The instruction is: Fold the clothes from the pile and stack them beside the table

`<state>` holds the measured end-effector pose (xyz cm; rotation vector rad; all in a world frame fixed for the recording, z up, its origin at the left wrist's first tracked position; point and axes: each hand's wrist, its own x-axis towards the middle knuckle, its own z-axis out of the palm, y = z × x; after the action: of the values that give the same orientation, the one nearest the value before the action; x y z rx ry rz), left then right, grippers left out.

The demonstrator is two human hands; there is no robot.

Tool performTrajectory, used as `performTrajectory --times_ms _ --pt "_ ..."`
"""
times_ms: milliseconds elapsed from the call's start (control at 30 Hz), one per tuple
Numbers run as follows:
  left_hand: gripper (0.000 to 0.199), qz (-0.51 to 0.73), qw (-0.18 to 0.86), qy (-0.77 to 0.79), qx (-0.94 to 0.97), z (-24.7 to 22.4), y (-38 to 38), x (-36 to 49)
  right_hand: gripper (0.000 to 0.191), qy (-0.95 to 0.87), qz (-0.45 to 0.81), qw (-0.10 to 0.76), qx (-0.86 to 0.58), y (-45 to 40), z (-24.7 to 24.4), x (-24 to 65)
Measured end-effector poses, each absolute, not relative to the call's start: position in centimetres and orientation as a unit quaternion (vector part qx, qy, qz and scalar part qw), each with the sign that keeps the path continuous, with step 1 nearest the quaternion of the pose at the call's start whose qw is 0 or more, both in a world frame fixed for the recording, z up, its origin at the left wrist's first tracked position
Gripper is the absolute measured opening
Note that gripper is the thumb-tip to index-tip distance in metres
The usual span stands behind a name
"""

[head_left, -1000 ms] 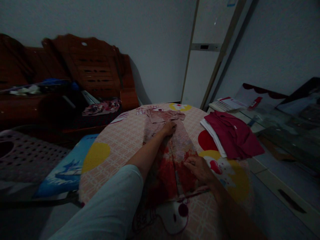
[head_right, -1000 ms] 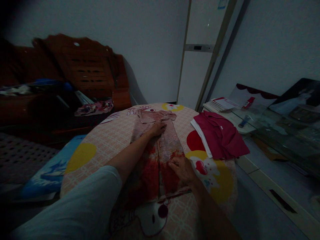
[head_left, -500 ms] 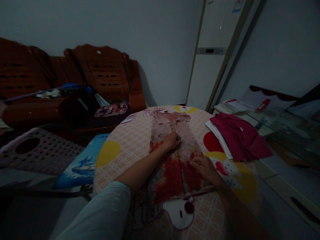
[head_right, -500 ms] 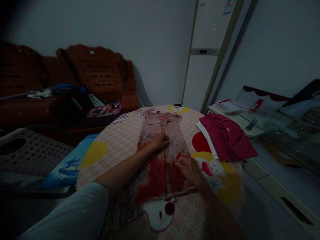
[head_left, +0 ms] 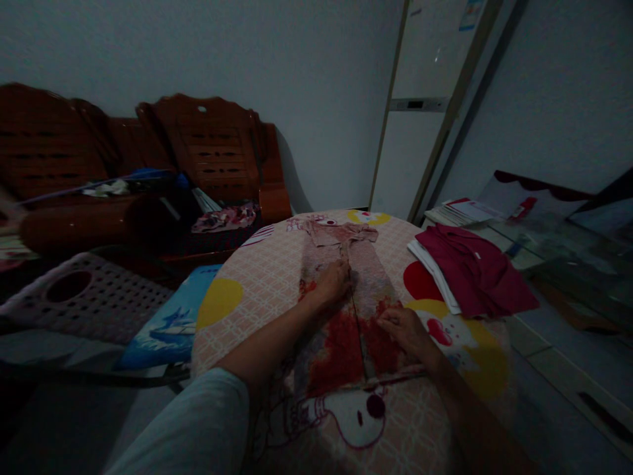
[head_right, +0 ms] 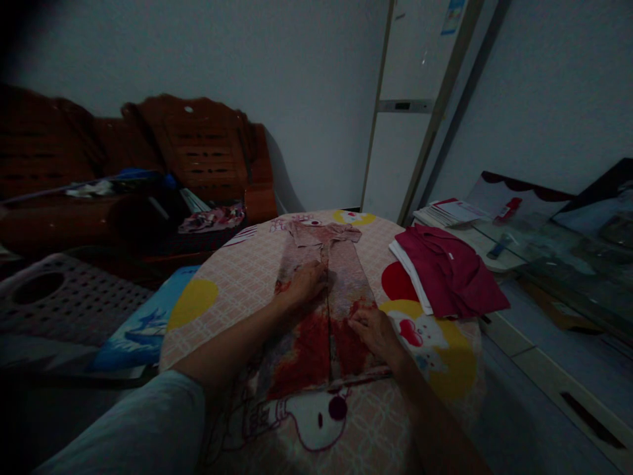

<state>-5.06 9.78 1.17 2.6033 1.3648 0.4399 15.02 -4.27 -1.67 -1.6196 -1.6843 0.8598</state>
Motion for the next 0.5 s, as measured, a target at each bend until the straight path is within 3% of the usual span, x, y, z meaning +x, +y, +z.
performTrajectory --times_ms 133,267,367,500 --pt "0.063 0.149 0.064 0.379 0.911 -0.9 7.0 -7.0 0.025 -0.645 0.333 0.318 -0.609 -4.3 -1.7 15.0" --pt "0.071 0.134 0.072 0.373 0.915 -1.9 6.0 -8.6 0.026 -0.648 0.328 0.329 -0.605 -4.5 -1.2 14.8" --pt "0.063 0.14 0.092 0.364 0.916 -1.0 7.1 -9.4 0.027 -0.633 0.339 0.334 -0.611 -4.6 -0.9 14.7" --pt "0.032 0.162 0.092 0.47 0.863 1.0 10.9 -10.9 0.027 -0.64 0.336 0.335 -0.605 -4.7 -0.8 14.6"
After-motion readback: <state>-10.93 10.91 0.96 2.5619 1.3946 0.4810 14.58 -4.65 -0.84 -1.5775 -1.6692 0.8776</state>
